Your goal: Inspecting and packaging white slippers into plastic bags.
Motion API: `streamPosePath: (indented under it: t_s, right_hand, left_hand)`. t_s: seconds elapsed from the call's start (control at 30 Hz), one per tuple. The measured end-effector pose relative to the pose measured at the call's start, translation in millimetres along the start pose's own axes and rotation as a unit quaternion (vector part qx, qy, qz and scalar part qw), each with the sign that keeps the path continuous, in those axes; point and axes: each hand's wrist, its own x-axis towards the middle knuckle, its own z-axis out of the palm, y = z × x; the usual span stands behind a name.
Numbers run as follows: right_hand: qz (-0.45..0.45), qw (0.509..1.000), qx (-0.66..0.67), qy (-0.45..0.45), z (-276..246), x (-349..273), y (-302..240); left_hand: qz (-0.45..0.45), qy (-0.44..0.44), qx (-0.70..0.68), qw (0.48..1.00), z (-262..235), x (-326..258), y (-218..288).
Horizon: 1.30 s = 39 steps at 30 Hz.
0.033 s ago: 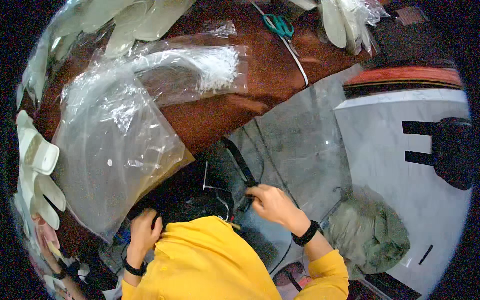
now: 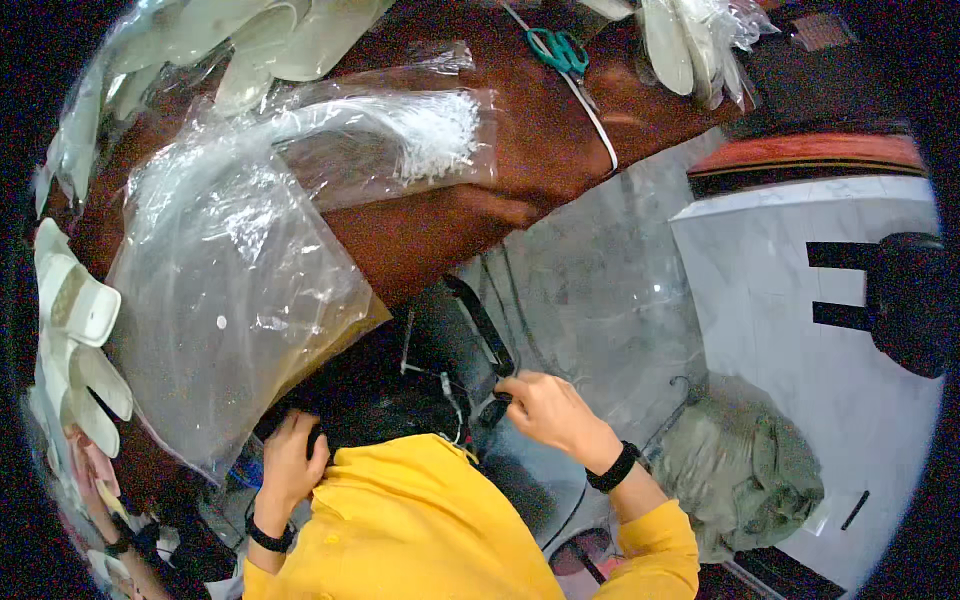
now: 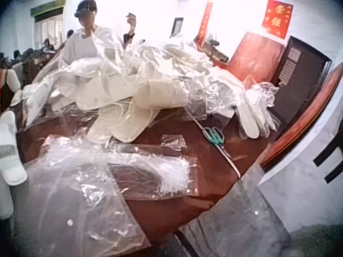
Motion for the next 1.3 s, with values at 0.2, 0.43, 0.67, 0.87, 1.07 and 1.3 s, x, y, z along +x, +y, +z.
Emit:
streamPosePath:
  t_s: [0.2,0.43,0.67,0.87,1.07,1.3]
  right_hand:
    - [-0.127,0.983,0.133,0.022,44.2,26.5,-38.2]
    - [-0.253,0.966,-0.051,0.002,59.8,24.3,-53.6]
    - [-0.197,0.979,0.053,0.024,42.7,-22.8,-57.4]
    - [0.120,0.985,0.124,-0.025,49.4,-48.0,-14.9]
    - [0.306,0.849,0.406,-0.141,113.5,-34.2,6.2]
    - [0.388,0.724,0.562,-0.096,128.2,-16.0,9.6]
  left_hand:
    - [0.294,0.023,0.000,0.956,13.7,28.3,33.0]
    - [0.363,0.045,0.060,0.929,32.4,28.0,31.2]
    - [0.325,0.135,0.057,0.934,38.8,9.9,28.2]
    - [0.408,0.043,-0.037,0.911,26.3,-25.8,60.3]
    - [0.346,-0.104,-0.068,0.930,32.1,-56.2,37.2]
    - [0.306,-0.045,-0.161,0.937,33.7,-66.2,15.5]
